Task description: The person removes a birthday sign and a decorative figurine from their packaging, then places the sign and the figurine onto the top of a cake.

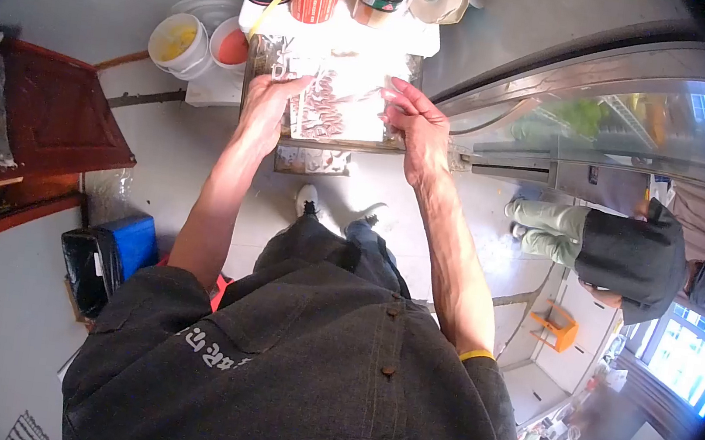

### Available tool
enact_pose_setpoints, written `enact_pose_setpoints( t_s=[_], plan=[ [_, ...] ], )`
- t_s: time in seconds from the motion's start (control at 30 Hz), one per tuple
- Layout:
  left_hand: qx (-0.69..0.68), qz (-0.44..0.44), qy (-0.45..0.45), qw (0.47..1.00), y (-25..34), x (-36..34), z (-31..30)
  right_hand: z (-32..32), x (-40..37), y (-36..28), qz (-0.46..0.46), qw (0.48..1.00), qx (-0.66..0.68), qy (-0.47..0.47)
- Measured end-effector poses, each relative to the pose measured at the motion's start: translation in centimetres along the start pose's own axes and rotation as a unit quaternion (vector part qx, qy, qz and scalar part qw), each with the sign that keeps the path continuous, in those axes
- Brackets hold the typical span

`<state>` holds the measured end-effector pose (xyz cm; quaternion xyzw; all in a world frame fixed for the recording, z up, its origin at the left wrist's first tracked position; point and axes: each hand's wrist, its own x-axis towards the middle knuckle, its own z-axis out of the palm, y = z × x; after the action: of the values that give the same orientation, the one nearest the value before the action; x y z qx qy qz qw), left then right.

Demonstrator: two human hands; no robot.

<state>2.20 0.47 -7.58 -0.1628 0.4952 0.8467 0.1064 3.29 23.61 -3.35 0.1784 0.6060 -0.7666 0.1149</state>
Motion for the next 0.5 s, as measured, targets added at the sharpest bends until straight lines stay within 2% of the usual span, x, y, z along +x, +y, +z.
enact_pose_setpoints(
  t_s=[0.07, 0.17, 0.27, 0.37, 0.5],
  plan=[
    [-0.017, 0.005, 0.010, 1.000, -1.0, 0.7, -0.6, 0.0, 0.0, 0.2, -0.010, 1.000, 0.017, -0.003],
    [-0.036, 0.002, 0.004, 0.999, -0.9, 0.4, -0.2, -0.5, -0.3, -1.2, 0.026, 0.999, -0.003, -0.032],
    [-0.033, -0.013, -0.010, 0.999, -0.1, 0.0, -0.1, -0.7, -0.6, -1.8, -0.002, 0.988, -0.111, -0.110],
    [-0.041, -0.013, -0.022, 0.999, -0.4, 0.5, -0.1, 0.4, -1.0, -1.7, -0.023, 0.972, -0.212, -0.098],
    [-0.086, -0.038, -0.041, 0.995, 0.3, 0.3, -0.2, -0.5, 0.4, -0.3, -0.167, 0.911, -0.362, -0.102]
  ],
)
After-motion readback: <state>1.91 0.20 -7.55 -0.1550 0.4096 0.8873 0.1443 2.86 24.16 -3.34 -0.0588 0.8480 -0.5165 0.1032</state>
